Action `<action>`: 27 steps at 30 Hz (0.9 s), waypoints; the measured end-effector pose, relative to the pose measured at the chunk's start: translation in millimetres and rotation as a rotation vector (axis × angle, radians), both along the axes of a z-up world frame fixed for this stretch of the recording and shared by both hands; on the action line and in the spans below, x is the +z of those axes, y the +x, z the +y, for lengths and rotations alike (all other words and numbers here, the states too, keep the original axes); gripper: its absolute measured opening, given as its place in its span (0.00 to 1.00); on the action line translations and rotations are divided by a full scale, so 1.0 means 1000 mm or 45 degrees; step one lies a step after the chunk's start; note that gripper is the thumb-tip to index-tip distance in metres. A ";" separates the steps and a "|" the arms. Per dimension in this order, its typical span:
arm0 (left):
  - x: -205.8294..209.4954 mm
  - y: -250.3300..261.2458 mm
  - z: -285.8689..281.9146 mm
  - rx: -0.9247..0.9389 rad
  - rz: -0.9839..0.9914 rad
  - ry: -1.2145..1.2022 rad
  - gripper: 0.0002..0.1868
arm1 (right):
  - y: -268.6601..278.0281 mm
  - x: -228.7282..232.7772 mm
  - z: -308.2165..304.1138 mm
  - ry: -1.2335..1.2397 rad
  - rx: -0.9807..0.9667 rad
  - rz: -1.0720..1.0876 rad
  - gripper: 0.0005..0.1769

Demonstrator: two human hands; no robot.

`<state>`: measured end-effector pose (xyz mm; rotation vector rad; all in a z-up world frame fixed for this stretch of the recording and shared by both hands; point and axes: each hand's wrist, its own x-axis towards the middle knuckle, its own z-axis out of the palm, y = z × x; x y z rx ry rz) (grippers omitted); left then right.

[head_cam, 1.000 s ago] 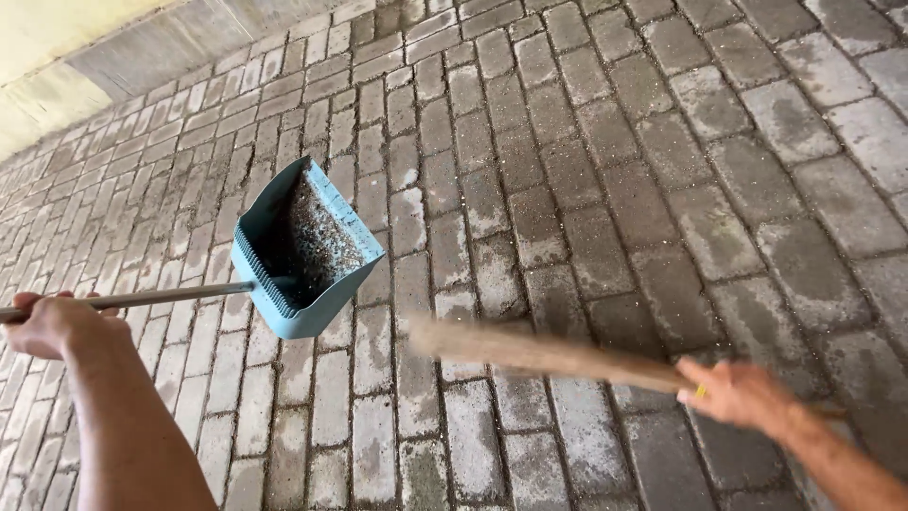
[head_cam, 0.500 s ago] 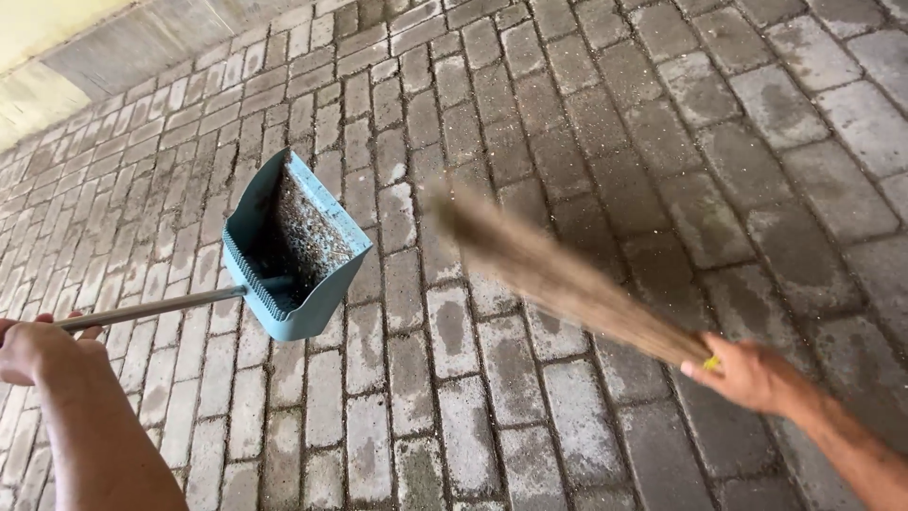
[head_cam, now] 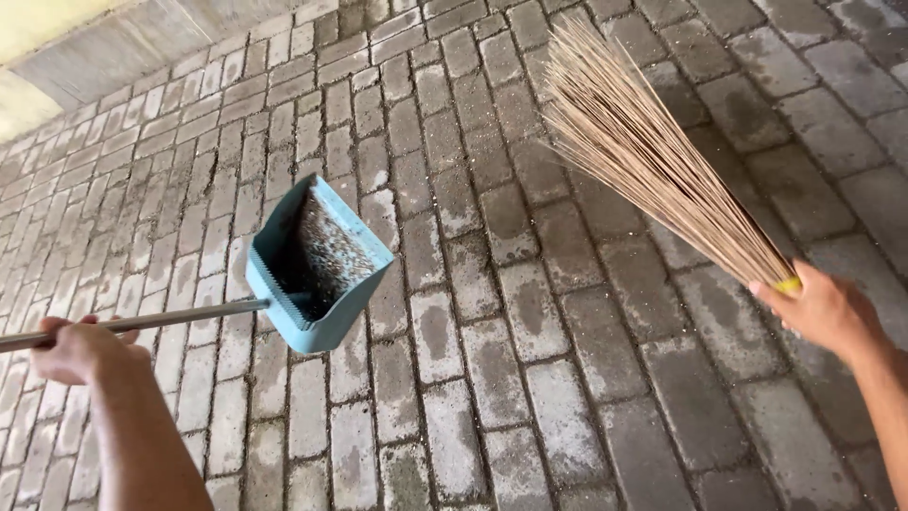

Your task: The person sweeps debris on a paved driveway using a traditional broom and a dustpan. They gather dirt into the dustpan and continue sweeping around the front of a parked white car.

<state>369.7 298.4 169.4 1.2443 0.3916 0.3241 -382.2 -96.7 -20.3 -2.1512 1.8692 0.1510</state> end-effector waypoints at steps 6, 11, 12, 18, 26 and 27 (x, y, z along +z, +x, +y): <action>-0.021 -0.059 -0.068 -0.220 0.098 0.267 0.08 | -0.083 -0.055 0.083 0.047 -0.328 -0.177 0.46; -0.058 -0.075 -0.121 -0.430 -0.078 0.354 0.04 | -0.176 -0.136 0.139 -0.126 -0.621 -1.159 0.31; -0.065 -0.080 -0.132 -0.438 -0.076 0.348 0.04 | -0.180 -0.140 0.152 -0.135 -0.626 -1.157 0.31; -0.084 -0.115 -0.181 -0.556 -0.231 0.655 0.03 | -0.147 -0.179 0.196 -0.317 -0.901 -0.613 0.22; -0.136 -0.121 -0.205 -0.567 -0.497 1.011 0.11 | 0.101 -0.065 0.183 0.548 -0.391 -0.604 0.09; -0.140 -0.123 -0.205 -0.572 -0.494 1.009 0.11 | 0.109 -0.050 0.183 0.547 -0.395 -0.600 0.09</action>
